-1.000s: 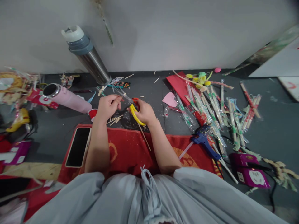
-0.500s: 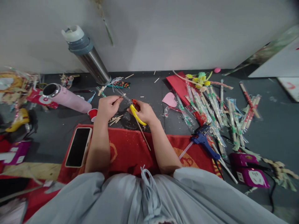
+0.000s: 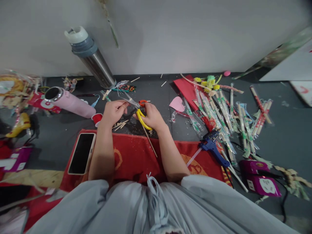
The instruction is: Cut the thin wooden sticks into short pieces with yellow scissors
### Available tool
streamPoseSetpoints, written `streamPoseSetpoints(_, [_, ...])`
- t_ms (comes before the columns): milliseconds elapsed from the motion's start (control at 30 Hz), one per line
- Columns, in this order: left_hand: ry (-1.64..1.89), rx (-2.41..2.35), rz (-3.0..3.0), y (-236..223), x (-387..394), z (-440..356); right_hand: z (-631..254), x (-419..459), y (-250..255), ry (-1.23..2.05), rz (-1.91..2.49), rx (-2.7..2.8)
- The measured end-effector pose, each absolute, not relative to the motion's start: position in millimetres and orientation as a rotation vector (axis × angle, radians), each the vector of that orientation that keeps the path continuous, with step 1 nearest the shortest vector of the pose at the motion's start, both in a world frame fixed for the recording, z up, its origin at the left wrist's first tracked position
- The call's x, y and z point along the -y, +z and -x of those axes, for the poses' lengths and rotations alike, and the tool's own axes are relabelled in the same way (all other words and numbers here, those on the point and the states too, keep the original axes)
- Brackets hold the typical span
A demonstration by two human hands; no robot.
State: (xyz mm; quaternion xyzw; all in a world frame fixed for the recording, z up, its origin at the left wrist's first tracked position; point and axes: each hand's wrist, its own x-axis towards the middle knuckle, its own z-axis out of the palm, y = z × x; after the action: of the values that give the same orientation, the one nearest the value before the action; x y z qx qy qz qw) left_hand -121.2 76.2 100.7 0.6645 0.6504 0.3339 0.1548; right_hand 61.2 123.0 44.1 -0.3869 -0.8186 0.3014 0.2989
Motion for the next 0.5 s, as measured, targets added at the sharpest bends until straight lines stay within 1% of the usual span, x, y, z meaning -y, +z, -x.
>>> streamPoseSetpoints(133, [0.891, -1.830, -1.892, 97.8, -76.7, 121.8, -61.5, -123.2, 41.4, 0.767, 1.031, 2.170])
streamPoseSetpoints(500, [0.899, -1.865, -1.940, 104.9, -77.1, 116.8, -57.0, -122.7, 43.1, 0.807, 1.068, 2.130])
